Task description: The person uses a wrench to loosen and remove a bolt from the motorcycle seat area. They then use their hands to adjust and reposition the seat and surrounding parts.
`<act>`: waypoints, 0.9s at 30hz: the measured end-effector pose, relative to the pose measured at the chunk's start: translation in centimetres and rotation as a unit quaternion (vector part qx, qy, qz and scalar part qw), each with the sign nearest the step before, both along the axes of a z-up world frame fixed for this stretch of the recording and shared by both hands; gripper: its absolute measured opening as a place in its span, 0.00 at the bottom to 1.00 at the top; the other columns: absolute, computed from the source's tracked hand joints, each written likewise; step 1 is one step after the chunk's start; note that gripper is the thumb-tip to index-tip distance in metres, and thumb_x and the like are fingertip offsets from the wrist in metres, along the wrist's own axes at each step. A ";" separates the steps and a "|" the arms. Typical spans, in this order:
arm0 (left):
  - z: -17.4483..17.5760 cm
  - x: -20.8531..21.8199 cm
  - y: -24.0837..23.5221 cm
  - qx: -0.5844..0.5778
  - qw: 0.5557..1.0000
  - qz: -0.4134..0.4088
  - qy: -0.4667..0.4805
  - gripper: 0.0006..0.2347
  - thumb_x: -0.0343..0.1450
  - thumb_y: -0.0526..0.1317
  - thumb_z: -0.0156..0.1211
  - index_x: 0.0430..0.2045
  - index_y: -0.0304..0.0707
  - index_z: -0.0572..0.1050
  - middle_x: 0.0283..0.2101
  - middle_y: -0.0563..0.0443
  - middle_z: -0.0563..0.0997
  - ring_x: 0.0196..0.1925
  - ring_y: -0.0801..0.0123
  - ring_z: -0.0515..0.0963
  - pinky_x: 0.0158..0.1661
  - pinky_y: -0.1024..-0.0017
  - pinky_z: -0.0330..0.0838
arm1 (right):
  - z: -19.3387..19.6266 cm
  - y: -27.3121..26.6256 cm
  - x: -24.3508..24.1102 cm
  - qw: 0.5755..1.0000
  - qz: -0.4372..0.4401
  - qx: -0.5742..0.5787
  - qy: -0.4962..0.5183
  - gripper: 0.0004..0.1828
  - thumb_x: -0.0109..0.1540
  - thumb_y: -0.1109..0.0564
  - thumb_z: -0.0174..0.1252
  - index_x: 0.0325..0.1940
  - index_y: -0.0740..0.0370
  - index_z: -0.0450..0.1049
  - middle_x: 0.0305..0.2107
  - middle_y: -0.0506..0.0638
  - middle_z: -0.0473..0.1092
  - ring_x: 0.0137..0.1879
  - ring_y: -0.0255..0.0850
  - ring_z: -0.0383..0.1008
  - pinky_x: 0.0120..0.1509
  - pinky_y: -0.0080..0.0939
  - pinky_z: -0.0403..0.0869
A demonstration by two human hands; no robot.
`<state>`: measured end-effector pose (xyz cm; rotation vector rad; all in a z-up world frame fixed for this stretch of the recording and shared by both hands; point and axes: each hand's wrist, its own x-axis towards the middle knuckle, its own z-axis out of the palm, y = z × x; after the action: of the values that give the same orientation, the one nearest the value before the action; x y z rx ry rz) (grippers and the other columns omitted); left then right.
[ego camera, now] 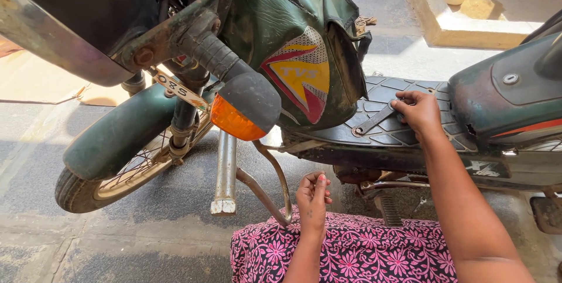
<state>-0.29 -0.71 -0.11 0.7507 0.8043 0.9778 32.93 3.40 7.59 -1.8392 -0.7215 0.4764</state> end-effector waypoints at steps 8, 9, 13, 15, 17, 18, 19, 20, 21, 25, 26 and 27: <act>-0.6 0.3 0.4 0.000 1.000 -0.001 0.008 0.10 0.74 0.43 0.60 0.41 0.35 0.78 0.34 0.55 0.79 0.29 0.81 0.73 0.28 0.80 0.71 | -0.1 1.9 2.5 0.995 0.057 0.001 0.079 0.16 0.60 0.66 0.65 0.52 0.71 0.78 0.38 0.53 0.75 0.38 0.37 0.78 0.39 0.33 0.80; -0.6 0.5 0.4 0.001 1.000 0.000 0.008 0.10 0.74 0.43 0.60 0.41 0.35 0.78 0.33 0.55 0.79 0.29 0.81 0.73 0.28 0.80 0.71 | 0.4 2.2 2.0 0.995 0.067 -0.017 0.074 0.15 0.60 0.67 0.65 0.52 0.71 0.78 0.39 0.53 0.76 0.38 0.37 0.78 0.40 0.34 0.80; -0.5 0.6 0.5 0.004 1.000 -0.001 0.009 0.10 0.74 0.43 0.60 0.41 0.36 0.78 0.33 0.55 0.79 0.29 0.82 0.73 0.28 0.80 0.71 | 1.1 4.1 1.6 0.992 0.090 -0.050 0.071 0.15 0.61 0.67 0.63 0.52 0.72 0.77 0.39 0.55 0.77 0.38 0.40 0.78 0.40 0.36 0.80; 0.1 0.5 0.6 0.000 1.000 -0.002 0.015 0.10 0.74 0.43 0.60 0.41 0.36 0.78 0.33 0.56 0.79 0.29 0.82 0.73 0.28 0.81 0.71 | 0.9 4.8 1.9 0.991 0.104 -0.051 0.071 0.15 0.61 0.67 0.63 0.52 0.72 0.77 0.39 0.55 0.77 0.39 0.39 0.78 0.40 0.36 0.80; 0.2 0.4 0.7 -0.005 1.000 -0.005 0.022 0.10 0.74 0.43 0.60 0.41 0.36 0.78 0.33 0.56 0.79 0.29 0.82 0.73 0.28 0.81 0.71 | 1.1 5.4 1.6 0.989 0.118 -0.052 0.073 0.15 0.61 0.67 0.63 0.53 0.72 0.77 0.39 0.56 0.77 0.39 0.39 0.78 0.40 0.37 0.80; 0.0 0.4 0.7 -0.006 1.000 -0.003 0.016 0.10 0.74 0.43 0.60 0.41 0.37 0.77 0.34 0.56 0.79 0.29 0.82 0.73 0.28 0.81 0.71 | 1.6 5.6 1.3 0.989 0.118 -0.070 0.063 0.16 0.60 0.67 0.64 0.52 0.71 0.77 0.38 0.55 0.77 0.40 0.39 0.79 0.40 0.37 0.80; -0.2 0.4 0.8 -0.008 1.000 -0.002 0.010 0.10 0.74 0.43 0.60 0.41 0.37 0.77 0.34 0.56 0.79 0.29 0.82 0.73 0.29 0.81 0.71 | 2.0 5.8 1.0 0.988 0.118 -0.088 0.053 0.16 0.60 0.66 0.66 0.52 0.70 0.77 0.38 0.55 0.77 0.40 0.38 0.79 0.40 0.37 0.80; -0.3 0.5 0.8 -0.009 1.000 -0.004 0.011 0.10 0.74 0.43 0.60 0.41 0.37 0.77 0.34 0.56 0.79 0.29 0.82 0.73 0.29 0.81 0.71 | 2.0 5.8 0.8 0.988 0.117 -0.088 0.054 0.16 0.60 0.66 0.66 0.52 0.70 0.77 0.38 0.55 0.77 0.40 0.38 0.79 0.40 0.37 0.80; -0.5 0.6 0.9 -0.005 1.000 -0.002 0.004 0.10 0.74 0.43 0.60 0.41 0.36 0.77 0.34 0.56 0.79 0.29 0.82 0.73 0.28 0.81 0.71 | 2.0 5.9 0.6 0.986 0.127 -0.097 0.048 0.15 0.60 0.66 0.65 0.51 0.70 0.78 0.37 0.55 0.77 0.39 0.39 0.79 0.40 0.38 0.80; -0.8 0.7 1.0 -0.002 1.000 0.000 -0.003 0.10 0.74 0.43 0.61 0.41 0.36 0.78 0.33 0.55 0.79 0.29 0.81 0.72 0.29 0.81 0.70 | 1.9 5.5 0.3 0.986 0.136 -0.093 0.024 0.13 0.60 0.66 0.65 0.49 0.70 0.80 0.33 0.54 0.77 0.35 0.37 0.77 0.38 0.37 0.78; -0.8 0.7 0.9 -0.004 1.000 0.000 -0.003 0.10 0.74 0.43 0.61 0.41 0.36 0.78 0.33 0.55 0.79 0.29 0.81 0.72 0.29 0.81 0.70 | 2.1 5.2 0.1 0.986 0.136 -0.095 0.025 0.13 0.60 0.66 0.65 0.49 0.70 0.80 0.33 0.54 0.77 0.35 0.37 0.77 0.38 0.37 0.78; -0.8 0.6 0.8 -0.005 1.000 -0.002 -0.004 0.10 0.74 0.43 0.60 0.41 0.36 0.78 0.34 0.55 0.79 0.29 0.81 0.72 0.29 0.81 0.71 | 2.4 4.9 -0.2 0.986 0.135 -0.100 0.016 0.14 0.60 0.66 0.65 0.49 0.69 0.80 0.34 0.54 0.76 0.35 0.39 0.76 0.39 0.39 0.78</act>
<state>0.28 0.09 -0.89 0.7395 0.8005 0.9727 32.77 8.31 9.96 -1.9227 -0.9342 0.7769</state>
